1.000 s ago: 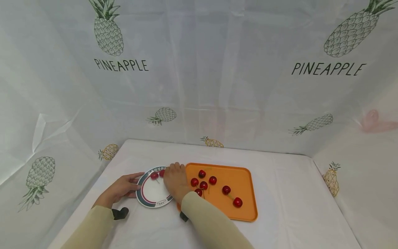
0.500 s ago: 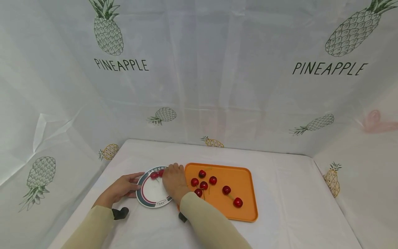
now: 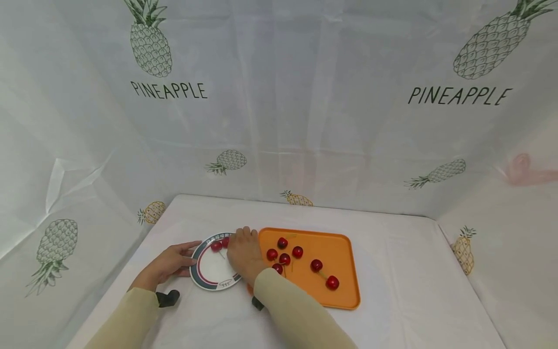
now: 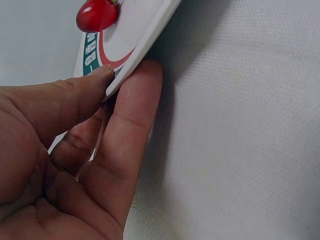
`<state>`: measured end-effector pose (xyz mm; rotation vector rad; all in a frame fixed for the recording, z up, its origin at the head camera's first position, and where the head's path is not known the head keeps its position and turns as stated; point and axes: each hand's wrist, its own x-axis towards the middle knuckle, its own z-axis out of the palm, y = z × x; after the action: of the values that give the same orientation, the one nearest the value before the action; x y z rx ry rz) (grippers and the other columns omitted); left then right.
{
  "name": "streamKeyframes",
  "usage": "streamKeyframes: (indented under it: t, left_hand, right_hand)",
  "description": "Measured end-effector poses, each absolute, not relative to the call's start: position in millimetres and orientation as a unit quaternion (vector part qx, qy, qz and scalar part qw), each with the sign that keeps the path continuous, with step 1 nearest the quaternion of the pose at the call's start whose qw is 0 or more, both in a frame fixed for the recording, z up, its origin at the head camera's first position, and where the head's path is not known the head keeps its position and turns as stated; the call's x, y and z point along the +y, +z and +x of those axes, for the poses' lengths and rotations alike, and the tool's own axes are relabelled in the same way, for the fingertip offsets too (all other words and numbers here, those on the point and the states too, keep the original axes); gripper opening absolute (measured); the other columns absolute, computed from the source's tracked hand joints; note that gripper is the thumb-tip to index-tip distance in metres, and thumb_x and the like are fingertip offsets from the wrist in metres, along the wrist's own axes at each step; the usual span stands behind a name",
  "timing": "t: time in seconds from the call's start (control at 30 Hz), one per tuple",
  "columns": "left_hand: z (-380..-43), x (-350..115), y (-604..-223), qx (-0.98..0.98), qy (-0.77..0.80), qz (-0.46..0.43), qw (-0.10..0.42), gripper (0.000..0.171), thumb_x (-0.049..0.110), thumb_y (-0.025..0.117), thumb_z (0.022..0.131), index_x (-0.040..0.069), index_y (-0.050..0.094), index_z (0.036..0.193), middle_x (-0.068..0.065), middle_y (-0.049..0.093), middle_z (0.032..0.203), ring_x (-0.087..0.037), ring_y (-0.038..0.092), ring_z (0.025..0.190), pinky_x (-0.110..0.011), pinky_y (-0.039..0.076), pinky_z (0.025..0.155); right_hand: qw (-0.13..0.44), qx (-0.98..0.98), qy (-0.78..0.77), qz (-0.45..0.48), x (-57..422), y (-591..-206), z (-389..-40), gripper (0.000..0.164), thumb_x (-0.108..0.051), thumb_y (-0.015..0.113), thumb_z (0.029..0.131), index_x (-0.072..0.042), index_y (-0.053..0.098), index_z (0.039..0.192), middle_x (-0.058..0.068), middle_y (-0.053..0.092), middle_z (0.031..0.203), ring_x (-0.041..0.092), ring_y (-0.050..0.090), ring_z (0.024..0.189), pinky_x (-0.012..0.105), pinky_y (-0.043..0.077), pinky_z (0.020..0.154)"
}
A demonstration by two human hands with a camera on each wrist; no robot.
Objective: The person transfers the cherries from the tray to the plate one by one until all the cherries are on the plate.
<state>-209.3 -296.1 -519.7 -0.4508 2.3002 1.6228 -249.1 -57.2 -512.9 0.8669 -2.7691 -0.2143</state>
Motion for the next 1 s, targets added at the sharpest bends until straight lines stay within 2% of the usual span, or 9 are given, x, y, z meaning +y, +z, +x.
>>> streamKeyframes:
  t: [0.43,0.7,1.0]
  left_hand:
    - [-209.7,-296.8,-520.1,0.8,0.559,-0.156,0.153,0.067,-0.002,0.07,0.097,0.011,0.048,0.159,-0.025,0.06,0.137,-0.021,0.07,0.086,-0.037,0.066,0.076]
    - [-209.2,-297.2,-519.7,0.805,0.551,-0.16,0.153,0.067,-0.003,0.069,0.096,0.013,0.049,0.159,-0.026,0.057,0.138,-0.021,0.07,0.085,-0.037,0.066,0.075]
    - [-208.4,-295.6,-516.9,0.803,0.552,-0.162,0.156,0.068,-0.004,0.068,0.097,0.012,0.047,0.159,-0.027,0.057,0.139,-0.022,0.07,0.085,-0.037,0.066,0.075]
  right_hand:
    - [0.154,-0.93,-0.074,0.325,-25.2,-492.2,-243.4,0.034,-0.04,0.072,0.099,-0.009,0.07,0.111,0.003,0.057,0.096,0.024,0.048,0.1,0.036,0.048,0.092]
    - [0.178,-0.926,-0.057,0.327,7.8,-487.2,-238.1,0.034,-0.042,0.07,0.1,-0.009,0.068,0.111,0.004,0.058,0.097,0.024,0.049,0.099,0.037,0.05,0.091]
    - [0.21,-0.93,0.01,0.301,54.6,-479.3,-235.5,0.026,-0.03,0.073,0.099,-0.006,0.064,0.103,0.007,0.052,0.091,0.027,0.047,0.093,0.038,0.047,0.084]
